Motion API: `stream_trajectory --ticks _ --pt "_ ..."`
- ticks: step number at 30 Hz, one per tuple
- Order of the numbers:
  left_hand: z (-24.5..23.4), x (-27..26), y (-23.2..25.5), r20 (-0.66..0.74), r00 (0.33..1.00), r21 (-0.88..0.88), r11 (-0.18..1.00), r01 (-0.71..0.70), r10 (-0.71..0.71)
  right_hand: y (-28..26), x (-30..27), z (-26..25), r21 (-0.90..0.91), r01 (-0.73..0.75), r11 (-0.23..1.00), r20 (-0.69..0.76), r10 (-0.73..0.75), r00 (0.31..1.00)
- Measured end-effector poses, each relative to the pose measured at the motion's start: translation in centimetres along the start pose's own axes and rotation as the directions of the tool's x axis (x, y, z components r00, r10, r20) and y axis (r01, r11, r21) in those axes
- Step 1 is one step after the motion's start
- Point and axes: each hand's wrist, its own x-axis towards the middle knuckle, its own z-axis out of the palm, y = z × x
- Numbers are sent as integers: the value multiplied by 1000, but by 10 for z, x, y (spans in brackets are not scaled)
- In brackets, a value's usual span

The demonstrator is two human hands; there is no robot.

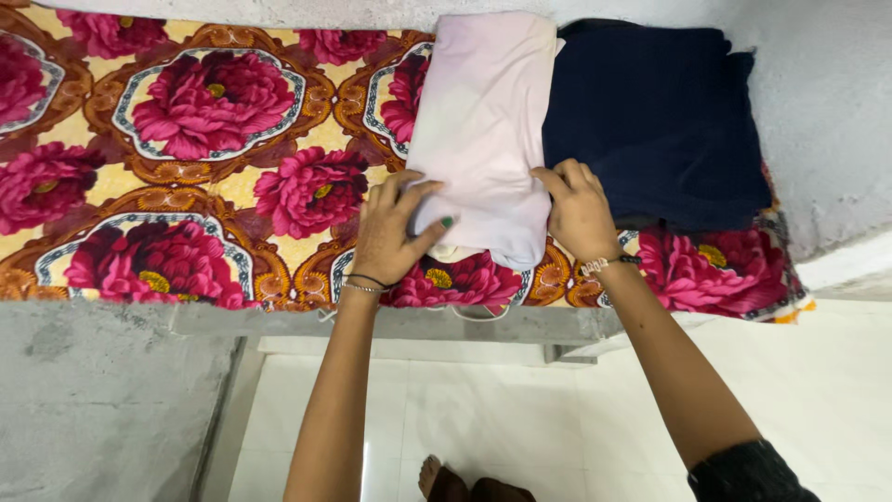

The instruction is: The person wipes a concrete shelf with a cloth, then spreads a floral fabric over it. They pick up several folded shirts from a bed and place them one by one onto the fabric-covered shelf, smoothing each item.

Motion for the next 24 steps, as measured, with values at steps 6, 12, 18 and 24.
stream_trajectory --ticks 6,12,18,24 --pt "-3 -14 -3 118 993 54 998 -18 11 6 -5 5 73 -7 997 24 5 1000" --pt "9 -17 9 50 992 369 921 -125 115 -18 -41 -9 204 -65 977 74 51 996" --pt "21 -24 23 94 980 473 858 -200 176 -73 -37 -41 236 -78 969 107 54 993" --pt "22 -18 35 169 985 436 898 -58 -19 -89 -17 -34 -149 -120 982 323 163 932"
